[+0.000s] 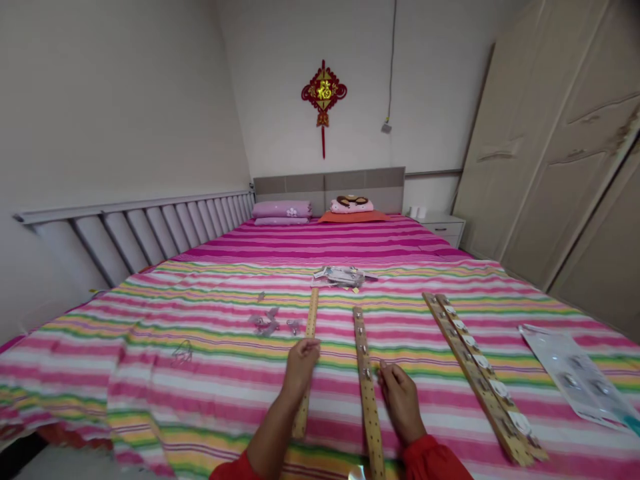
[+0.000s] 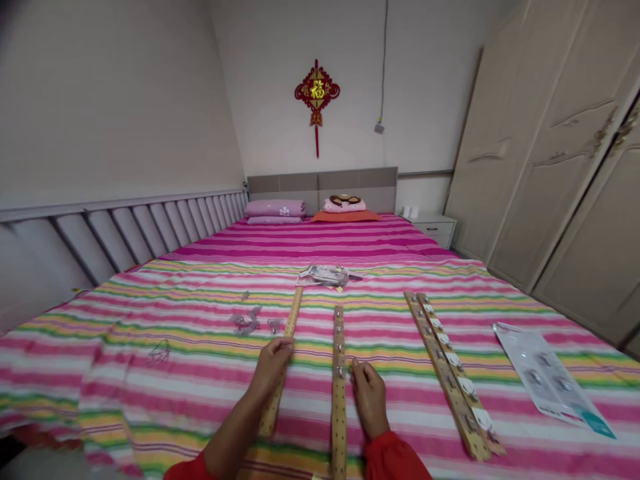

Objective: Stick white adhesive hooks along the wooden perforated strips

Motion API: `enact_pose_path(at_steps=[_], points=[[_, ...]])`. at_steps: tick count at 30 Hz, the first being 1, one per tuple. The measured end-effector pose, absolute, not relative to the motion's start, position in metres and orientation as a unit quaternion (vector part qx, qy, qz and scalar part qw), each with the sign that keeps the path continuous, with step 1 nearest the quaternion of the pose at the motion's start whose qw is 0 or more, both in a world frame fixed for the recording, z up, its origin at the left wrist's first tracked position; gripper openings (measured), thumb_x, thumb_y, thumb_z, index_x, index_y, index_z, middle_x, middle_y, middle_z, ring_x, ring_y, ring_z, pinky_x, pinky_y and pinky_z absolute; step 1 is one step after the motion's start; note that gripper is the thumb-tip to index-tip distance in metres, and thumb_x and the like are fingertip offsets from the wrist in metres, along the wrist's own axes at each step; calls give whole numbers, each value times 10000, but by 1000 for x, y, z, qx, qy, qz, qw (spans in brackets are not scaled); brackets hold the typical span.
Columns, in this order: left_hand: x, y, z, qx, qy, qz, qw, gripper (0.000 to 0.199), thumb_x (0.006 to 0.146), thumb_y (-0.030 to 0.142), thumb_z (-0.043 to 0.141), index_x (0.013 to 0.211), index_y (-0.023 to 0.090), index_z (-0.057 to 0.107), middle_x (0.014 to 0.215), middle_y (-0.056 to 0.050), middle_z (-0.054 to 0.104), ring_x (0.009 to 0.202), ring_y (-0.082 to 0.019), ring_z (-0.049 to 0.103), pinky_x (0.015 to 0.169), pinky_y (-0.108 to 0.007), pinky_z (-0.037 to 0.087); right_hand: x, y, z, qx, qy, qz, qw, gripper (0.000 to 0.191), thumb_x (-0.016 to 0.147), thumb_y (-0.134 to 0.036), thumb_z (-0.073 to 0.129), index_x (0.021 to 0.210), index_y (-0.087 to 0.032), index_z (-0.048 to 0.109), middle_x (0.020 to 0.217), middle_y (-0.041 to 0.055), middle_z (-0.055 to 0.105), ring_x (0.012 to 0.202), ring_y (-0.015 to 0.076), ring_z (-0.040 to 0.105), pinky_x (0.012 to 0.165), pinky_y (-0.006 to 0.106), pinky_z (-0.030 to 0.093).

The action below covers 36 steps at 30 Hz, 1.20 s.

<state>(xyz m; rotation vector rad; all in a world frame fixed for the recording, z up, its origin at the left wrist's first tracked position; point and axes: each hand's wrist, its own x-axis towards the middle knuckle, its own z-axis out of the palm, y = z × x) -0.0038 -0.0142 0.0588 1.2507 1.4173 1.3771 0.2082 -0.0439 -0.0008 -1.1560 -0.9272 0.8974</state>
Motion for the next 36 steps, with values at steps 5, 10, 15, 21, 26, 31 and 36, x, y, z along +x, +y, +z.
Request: enact_pose_path(at_steps=[5, 10, 15, 21, 26, 31, 36], points=[[-59, 18, 53, 487, 654, 527, 240, 198, 669, 265, 510, 739, 160, 662, 661, -28, 665, 667, -197, 625, 642, -297, 488, 207, -45, 2, -513, -414, 381, 648, 454, 700, -614, 615, 521, -222, 472, 489, -47, 427, 478, 132, 372, 465, 266, 325], [-78, 41, 53, 520, 670, 507, 156, 199, 719, 205, 510, 806, 176, 687, 851, -72, 690, 890, -248, 612, 853, -369, 455, 205, -49, 9, -529, -423, 382, 628, 468, 725, -620, 592, 527, -227, 433, 518, -57, 377, 503, 131, 345, 483, 263, 317], [-74, 61, 60, 616, 724, 310, -7, 300, 814, 181, 463, 1012, 152, 686, 1079, -134, 655, 1055, -291, 542, 931, -422, 388, 205, -49, 11, -544, -435, 369, 616, 470, 737, -618, 580, 534, -228, 416, 537, -56, 350, 532, 135, 327, 506, 266, 308], [-72, 74, 61, 634, 741, 218, -37, 238, 824, 192, 479, 818, 152, 713, 986, -141, 667, 1022, -309, 536, 892, -445, 365, 205, -47, 10, -551, -437, 370, 607, 478, 741, -631, 565, 539, -231, 398, 545, -54, 336, 540, 136, 316, 512, 268, 303], [-78, 76, 62, 628, 740, 239, -25, 233, 825, 189, 467, 802, 161, 697, 922, -127, 679, 966, -291, 554, 854, -413, 369, 206, -47, 11, -547, -441, 364, 611, 473, 752, -619, 565, 538, -225, 414, 545, -51, 349, 545, 135, 328, 510, 264, 303], [-85, 75, 63, 613, 733, 296, 15, 205, 814, 182, 456, 802, 162, 660, 845, -103, 681, 852, -252, 586, 765, -347, 392, 206, -46, 6, -535, -440, 365, 622, 440, 781, -562, 572, 553, -217, 423, 548, -55, 364, 551, 128, 342, 528, 255, 317], [-90, 70, 62, 589, 707, 385, 77, 189, 810, 212, 445, 806, 166, 629, 725, -55, 662, 686, -192, 592, 636, -272, 394, 205, -47, 7, -539, -437, 366, 620, 457, 771, -589, 568, 554, -219, 410, 544, -63, 349, 541, 122, 328, 522, 251, 310]])
